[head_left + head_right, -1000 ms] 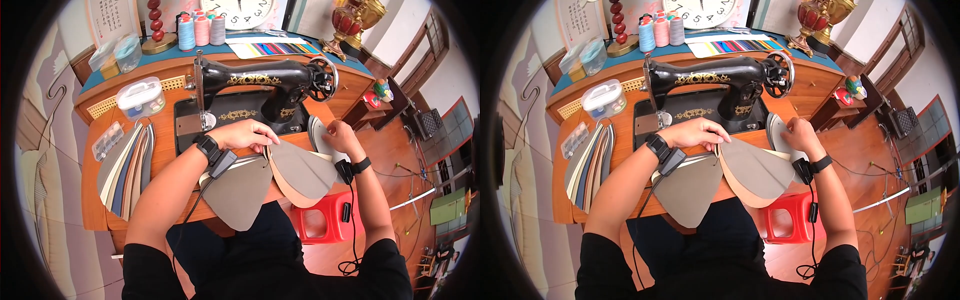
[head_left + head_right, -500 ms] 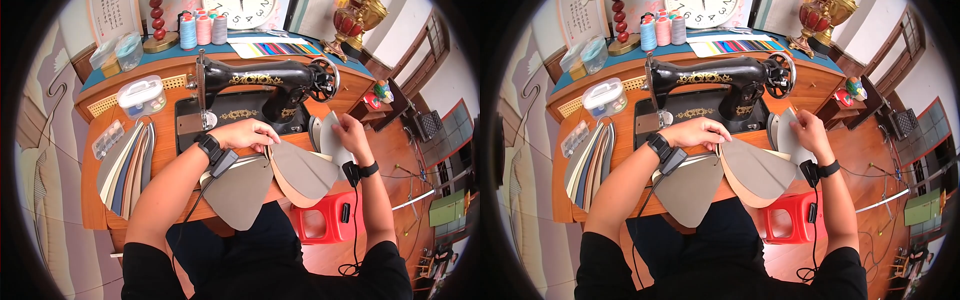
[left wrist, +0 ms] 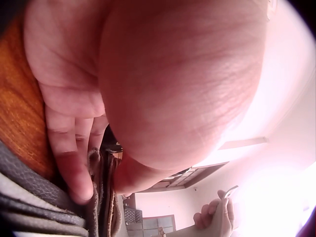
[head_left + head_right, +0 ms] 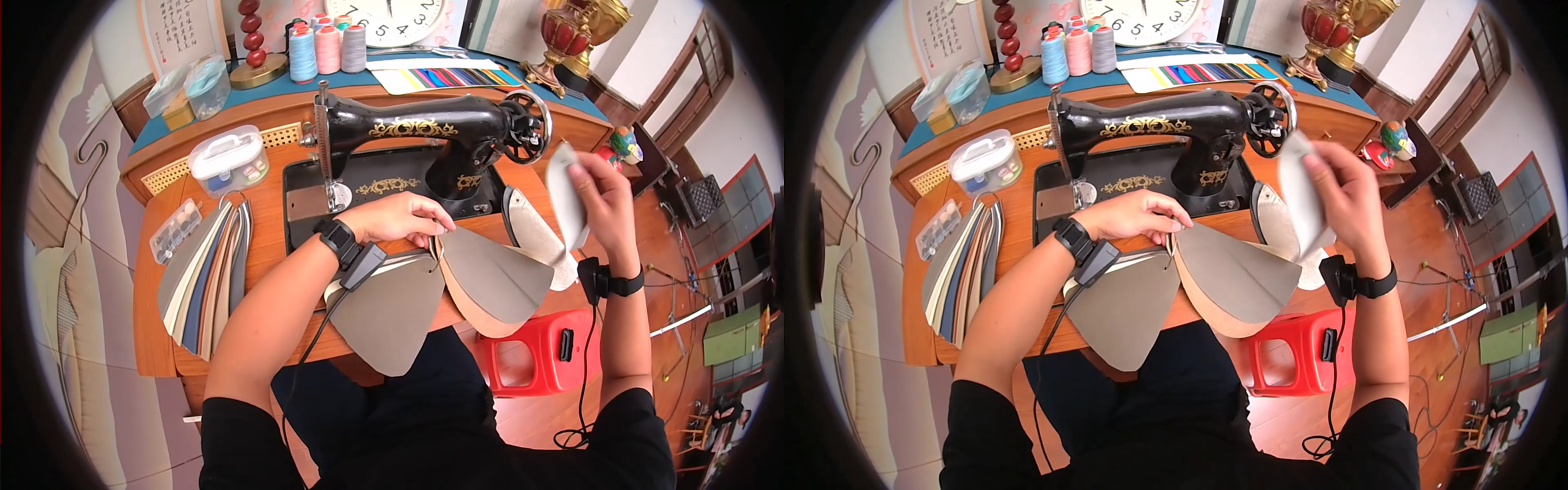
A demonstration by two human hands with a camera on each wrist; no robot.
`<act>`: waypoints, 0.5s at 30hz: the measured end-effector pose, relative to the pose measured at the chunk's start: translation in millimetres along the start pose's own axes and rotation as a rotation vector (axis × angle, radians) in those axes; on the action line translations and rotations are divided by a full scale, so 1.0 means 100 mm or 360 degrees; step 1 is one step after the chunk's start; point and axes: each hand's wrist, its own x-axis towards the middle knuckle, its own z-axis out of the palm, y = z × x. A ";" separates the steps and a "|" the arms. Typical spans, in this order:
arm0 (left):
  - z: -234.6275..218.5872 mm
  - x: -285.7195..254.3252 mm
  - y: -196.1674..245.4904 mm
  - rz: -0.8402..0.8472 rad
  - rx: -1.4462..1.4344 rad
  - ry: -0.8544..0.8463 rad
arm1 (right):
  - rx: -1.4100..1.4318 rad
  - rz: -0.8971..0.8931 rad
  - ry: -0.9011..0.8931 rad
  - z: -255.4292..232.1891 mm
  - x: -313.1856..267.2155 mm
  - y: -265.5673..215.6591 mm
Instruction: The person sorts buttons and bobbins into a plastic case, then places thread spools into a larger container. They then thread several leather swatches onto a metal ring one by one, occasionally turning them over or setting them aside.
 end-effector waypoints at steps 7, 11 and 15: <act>-0.02 0.04 -0.04 -0.0003 -0.0046 -0.0009 | 0.0135 0.0137 -0.0983 0.87 -0.17 0.15; -0.03 0.04 -0.08 0.0040 -0.0125 -0.0003 | 0.0042 0.0061 -0.0920 1.06 -0.15 0.18; -0.04 0.04 -0.07 0.0018 -0.0172 -0.0007 | -0.0150 -0.0065 -0.0817 1.09 -0.12 0.12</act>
